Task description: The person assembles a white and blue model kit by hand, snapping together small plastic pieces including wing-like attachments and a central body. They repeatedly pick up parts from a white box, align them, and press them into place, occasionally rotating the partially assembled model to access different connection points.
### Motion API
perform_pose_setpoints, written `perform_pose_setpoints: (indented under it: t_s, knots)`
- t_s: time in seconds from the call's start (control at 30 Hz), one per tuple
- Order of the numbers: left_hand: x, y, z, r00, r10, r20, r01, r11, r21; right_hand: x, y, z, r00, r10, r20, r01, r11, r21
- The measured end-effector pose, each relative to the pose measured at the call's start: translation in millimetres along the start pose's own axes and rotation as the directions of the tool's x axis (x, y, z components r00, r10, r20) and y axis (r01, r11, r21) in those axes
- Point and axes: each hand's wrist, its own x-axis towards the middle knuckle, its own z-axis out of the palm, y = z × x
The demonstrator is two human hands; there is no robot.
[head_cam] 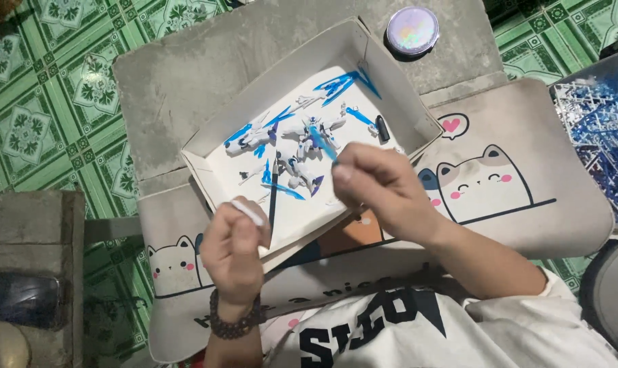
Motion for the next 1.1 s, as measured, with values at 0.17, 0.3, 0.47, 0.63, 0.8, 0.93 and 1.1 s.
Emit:
perform_pose_setpoints:
  t_s: [0.17,0.3,0.47,0.63,0.8,0.93,1.1]
  knots:
    - [21.7,12.6,-14.8,0.993,-0.053,0.107,0.023,0.964,0.266,13.6,-6.8,6.9,0.996,0.0,0.084,0.021,0.969,-0.245]
    - [24.6,7.5,-39.8,0.977,-0.11,0.183,-0.075,0.625,0.777,29.4,-4.1,6.3,0.984,0.106,0.14,-0.005,0.814,-0.581]
    - [22.0,-2.7,-47.8,0.969,-0.175,0.176,-0.094,0.397,0.913,51.1,26.6,27.7,0.97,0.159,0.185,0.044,0.633,-0.773]
    - [22.2,-9.2,-47.3,0.966,-0.148,0.21,-0.155,0.319,0.935,63.5,28.7,47.6,0.946,-0.003,0.324,0.291,0.45,-0.844]
    - [22.7,-17.4,-57.4,0.956,-0.137,0.261,-0.203,0.338,0.919,15.5,-45.9,39.0,0.795,-0.03,0.605,0.381,0.802,-0.46]
    - [37.4,-17.3,-59.6,0.94,-0.176,0.292,-0.221,0.339,0.914,-28.7,-61.1,26.2,0.666,-0.099,0.74,0.434,0.858,-0.276]
    - [69.5,-39.2,-53.6,0.931,-0.051,0.361,-0.339,0.248,0.908,-52.0,-65.9,19.0,0.776,-0.132,0.616,0.374,0.884,-0.282]
